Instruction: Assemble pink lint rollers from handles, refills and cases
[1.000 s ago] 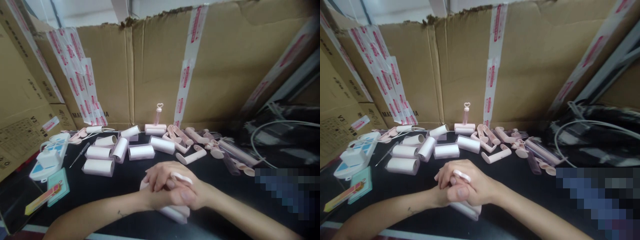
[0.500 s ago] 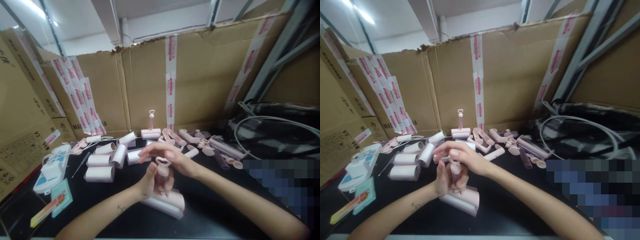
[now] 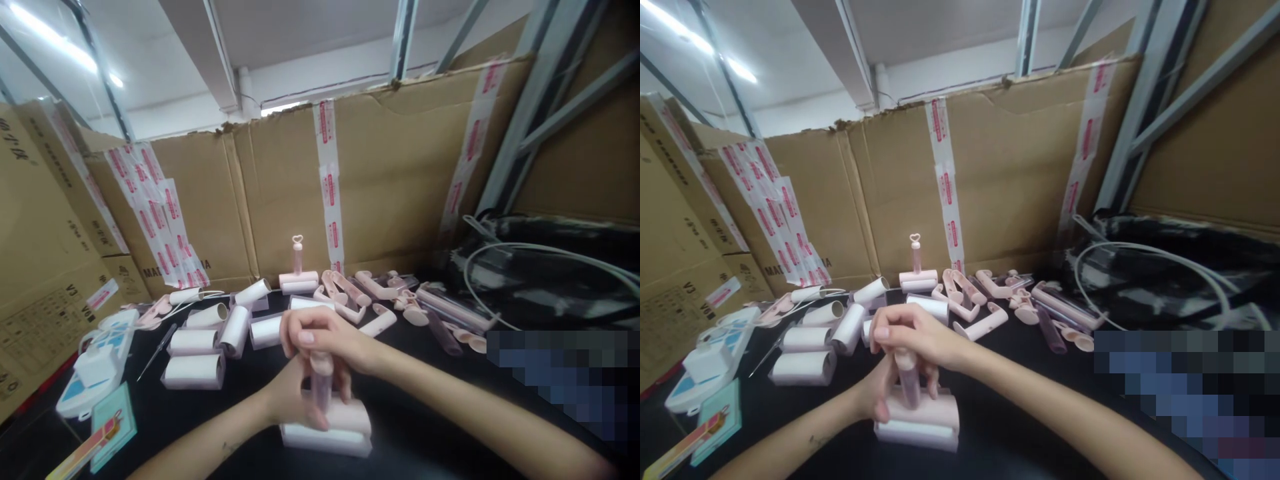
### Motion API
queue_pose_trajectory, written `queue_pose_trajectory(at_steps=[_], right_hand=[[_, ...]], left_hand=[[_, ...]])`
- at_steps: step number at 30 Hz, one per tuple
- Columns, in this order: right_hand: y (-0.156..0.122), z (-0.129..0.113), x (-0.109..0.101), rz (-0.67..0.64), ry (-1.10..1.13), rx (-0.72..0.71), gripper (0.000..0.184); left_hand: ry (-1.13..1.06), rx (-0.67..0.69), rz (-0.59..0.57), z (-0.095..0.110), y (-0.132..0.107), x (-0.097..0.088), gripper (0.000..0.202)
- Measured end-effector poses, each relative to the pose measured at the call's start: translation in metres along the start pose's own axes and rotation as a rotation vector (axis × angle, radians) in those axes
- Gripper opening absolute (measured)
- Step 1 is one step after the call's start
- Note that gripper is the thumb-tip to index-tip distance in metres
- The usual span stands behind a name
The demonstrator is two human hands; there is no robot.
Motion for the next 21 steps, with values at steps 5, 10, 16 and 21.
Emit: queue_pose_trajectory(at_steps=[5, 10, 16, 21], right_hand=[[-0.003, -0.005, 0.002, -0.074, -0.148, 0.037, 0.036], [-0.010, -0.025, -0.001, -0.080, -0.333, -0.109, 0.030], [-0.020, -0.012, 0.000, -0.075, -0.215, 0.005, 0.053], [-0.016, -0.017, 0.001, -0.130, -0.381, -0.099, 0.040]], left_hand=[[0.189, 0.210, -0.116, 0.008, -0.005, 0.006, 0.067], [-0.002, 0.209, -0.035, -0.004, -0.001, 0.016, 0.072], [-0.058, 0.109, 0.138, -0.023, 0.005, 0.021, 0.076], [0.017, 0.004, -0.147, -0.019, 0.010, 0.032, 0.075]])
Point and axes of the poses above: each hand's wrist, its own y-axis towards the middle knuckle, its own x-axis out of the palm, z = x × y, the point moved 5 cm from there along y, towards the middle knuckle, and after that the axes turned 13 degrees about -y, right-handed, at the moved point
